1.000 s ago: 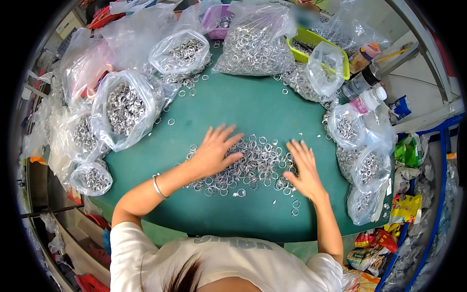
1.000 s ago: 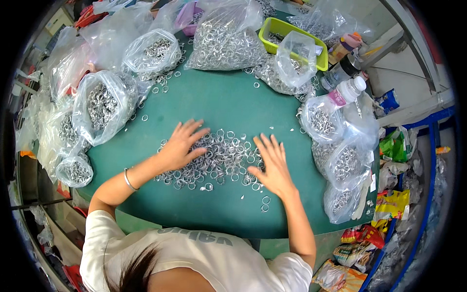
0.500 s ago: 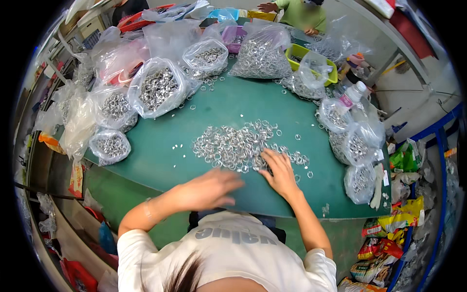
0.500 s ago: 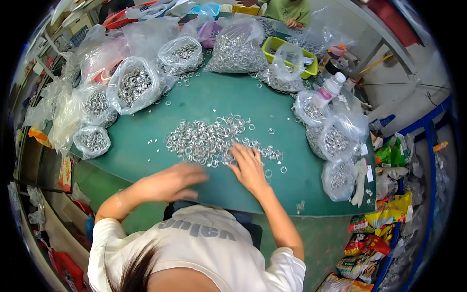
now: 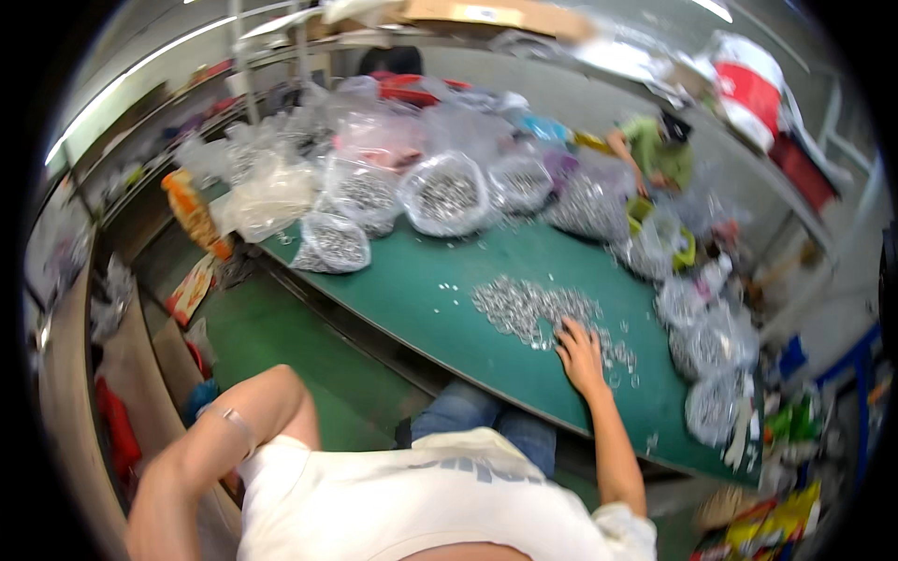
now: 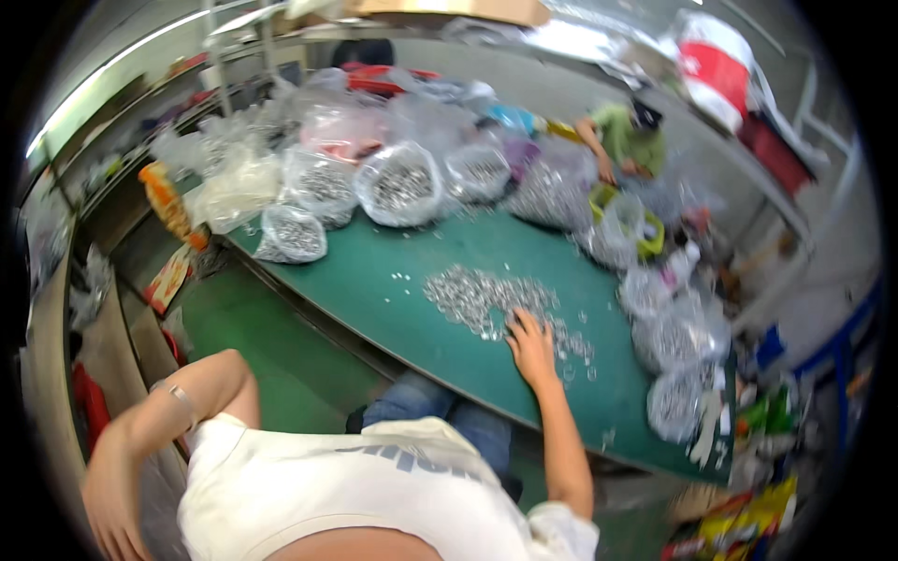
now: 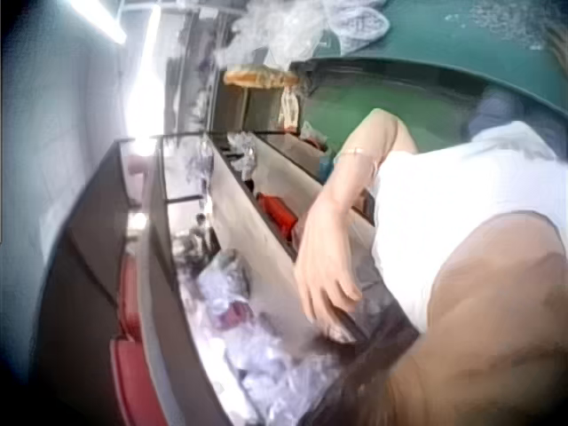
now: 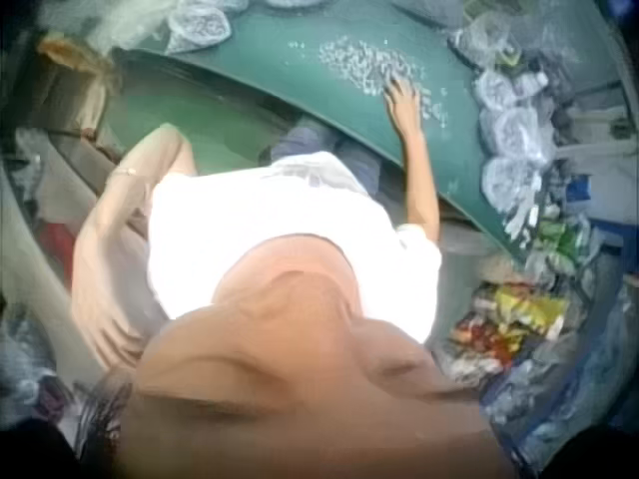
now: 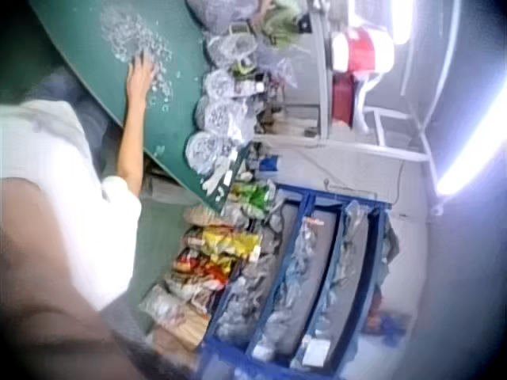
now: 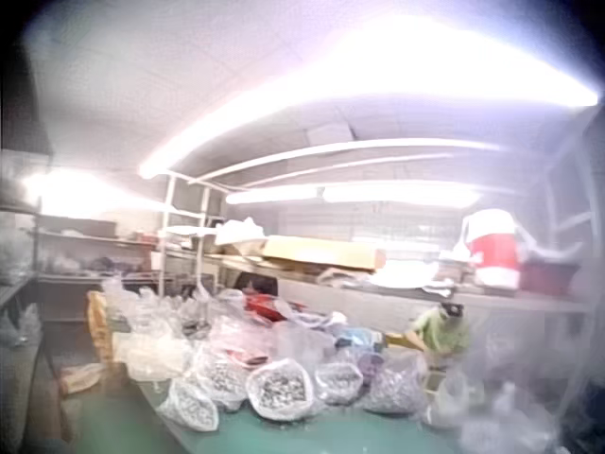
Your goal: The person sorts small metal rings on a table and connects them by hand, moving them between piles and into plastic bags.
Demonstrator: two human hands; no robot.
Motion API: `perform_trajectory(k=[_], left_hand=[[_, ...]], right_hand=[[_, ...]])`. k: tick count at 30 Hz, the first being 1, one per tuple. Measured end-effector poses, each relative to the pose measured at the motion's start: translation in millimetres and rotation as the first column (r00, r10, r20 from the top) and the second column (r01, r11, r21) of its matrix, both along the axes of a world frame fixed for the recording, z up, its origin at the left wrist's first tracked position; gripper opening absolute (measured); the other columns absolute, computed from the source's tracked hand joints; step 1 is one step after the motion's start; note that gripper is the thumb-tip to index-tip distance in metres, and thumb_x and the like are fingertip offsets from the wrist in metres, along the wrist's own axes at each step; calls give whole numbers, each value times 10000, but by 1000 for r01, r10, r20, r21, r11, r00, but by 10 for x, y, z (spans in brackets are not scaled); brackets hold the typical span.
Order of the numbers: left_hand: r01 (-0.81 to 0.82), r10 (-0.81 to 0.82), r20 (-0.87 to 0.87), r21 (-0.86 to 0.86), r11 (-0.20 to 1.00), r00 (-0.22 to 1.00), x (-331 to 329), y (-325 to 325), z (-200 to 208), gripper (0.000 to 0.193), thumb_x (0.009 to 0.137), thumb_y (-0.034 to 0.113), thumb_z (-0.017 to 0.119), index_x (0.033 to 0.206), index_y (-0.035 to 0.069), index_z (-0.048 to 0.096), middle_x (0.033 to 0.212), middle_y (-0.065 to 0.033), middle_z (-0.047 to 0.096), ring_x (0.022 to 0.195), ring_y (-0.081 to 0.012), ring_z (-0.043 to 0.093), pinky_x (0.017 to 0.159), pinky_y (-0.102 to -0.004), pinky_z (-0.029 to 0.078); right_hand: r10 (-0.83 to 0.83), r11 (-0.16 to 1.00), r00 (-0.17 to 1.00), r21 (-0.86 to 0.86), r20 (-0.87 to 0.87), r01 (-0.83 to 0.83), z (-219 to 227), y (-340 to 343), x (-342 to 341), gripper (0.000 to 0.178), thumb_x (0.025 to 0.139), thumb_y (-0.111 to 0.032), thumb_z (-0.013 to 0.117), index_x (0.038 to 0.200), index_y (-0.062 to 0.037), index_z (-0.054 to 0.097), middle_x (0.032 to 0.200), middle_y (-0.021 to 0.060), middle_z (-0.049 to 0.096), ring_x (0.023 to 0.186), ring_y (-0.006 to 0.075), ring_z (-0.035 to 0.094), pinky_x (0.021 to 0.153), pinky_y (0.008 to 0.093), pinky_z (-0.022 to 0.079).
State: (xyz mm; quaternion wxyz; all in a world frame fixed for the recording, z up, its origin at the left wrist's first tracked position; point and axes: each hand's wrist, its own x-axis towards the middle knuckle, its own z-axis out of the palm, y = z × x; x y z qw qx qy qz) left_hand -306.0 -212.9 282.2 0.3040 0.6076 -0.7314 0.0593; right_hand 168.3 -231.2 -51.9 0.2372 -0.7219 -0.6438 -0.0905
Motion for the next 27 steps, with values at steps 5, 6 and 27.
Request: perform_trajectory(k=[5,6,27], left_hand=[[23,-186,-346,-425,905,919,456,622,-543,296,961,169,426,1060,-40,610,1080,-277,600,920,-423,586,827,-538,444],[-300,18,-476,-525,796,879,795,833,-893,281,929,172,499,1081,-35,612,1082,-243,610,954,-373,588,848,-480,454],[-792,821,-35,289,-537,-569,3198,1786,-2827,401,794,53,646,1189,75,576,1306,-140,473,1237,-361,414,1001,-468,336]], right_hand=[[-103,994,994,27,-31,104,63,-167,20,414,808,-57,640,1209,-70,538,1346,132,474,1225,305,463,1058,475,295],[-179,983,983,35,-41,181,44,-341,167,444,804,-58,644,1229,-56,514,1341,137,470,1236,303,451,1063,474,294],[-322,935,902,51,-287,350,667,-33,343,205,776,-28,652,979,-40,639,1049,107,627,1037,279,550,901,393,388]])
